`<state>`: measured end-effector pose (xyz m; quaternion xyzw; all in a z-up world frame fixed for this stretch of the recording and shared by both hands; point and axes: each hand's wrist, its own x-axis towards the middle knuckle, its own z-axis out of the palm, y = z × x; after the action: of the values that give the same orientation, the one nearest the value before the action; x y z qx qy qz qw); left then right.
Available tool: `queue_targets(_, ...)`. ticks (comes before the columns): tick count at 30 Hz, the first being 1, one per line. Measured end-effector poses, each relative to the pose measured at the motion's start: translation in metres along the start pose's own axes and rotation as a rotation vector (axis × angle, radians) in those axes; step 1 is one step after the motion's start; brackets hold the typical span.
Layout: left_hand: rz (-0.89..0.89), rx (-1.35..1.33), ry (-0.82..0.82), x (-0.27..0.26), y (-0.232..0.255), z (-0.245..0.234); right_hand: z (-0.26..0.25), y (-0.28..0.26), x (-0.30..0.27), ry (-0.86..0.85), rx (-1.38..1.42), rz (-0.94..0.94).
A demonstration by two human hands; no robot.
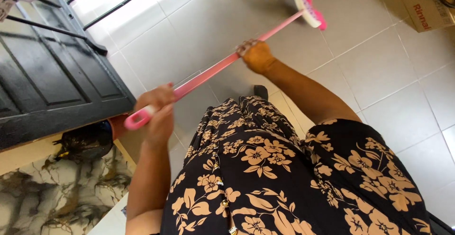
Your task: Sweep a tiled floor with a pink broom.
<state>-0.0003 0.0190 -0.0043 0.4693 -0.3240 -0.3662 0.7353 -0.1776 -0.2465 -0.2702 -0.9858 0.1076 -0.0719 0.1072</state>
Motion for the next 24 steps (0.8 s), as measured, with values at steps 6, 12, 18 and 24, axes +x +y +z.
queue_targets(6, -0.079, -0.061, -0.005, 0.020, -0.082, 0.020, 0.014, 0.054, -0.036, -0.059, -0.032, 0.132)
queue_targets(12, -0.152, -0.081, -0.014, 0.023, -0.095, 0.031, 0.043, 0.061, -0.059, 0.011, -0.009, 0.184)
queue_targets(18, -0.088, -0.002, -0.022, 0.010, -0.053, 0.021, 0.032, 0.021, -0.045, 0.081, 0.056, 0.139)
queue_targets(24, -0.018, 0.062, 0.065, -0.008, 0.029, -0.003, 0.025, -0.053, -0.003, 0.121, 0.116, 0.051)
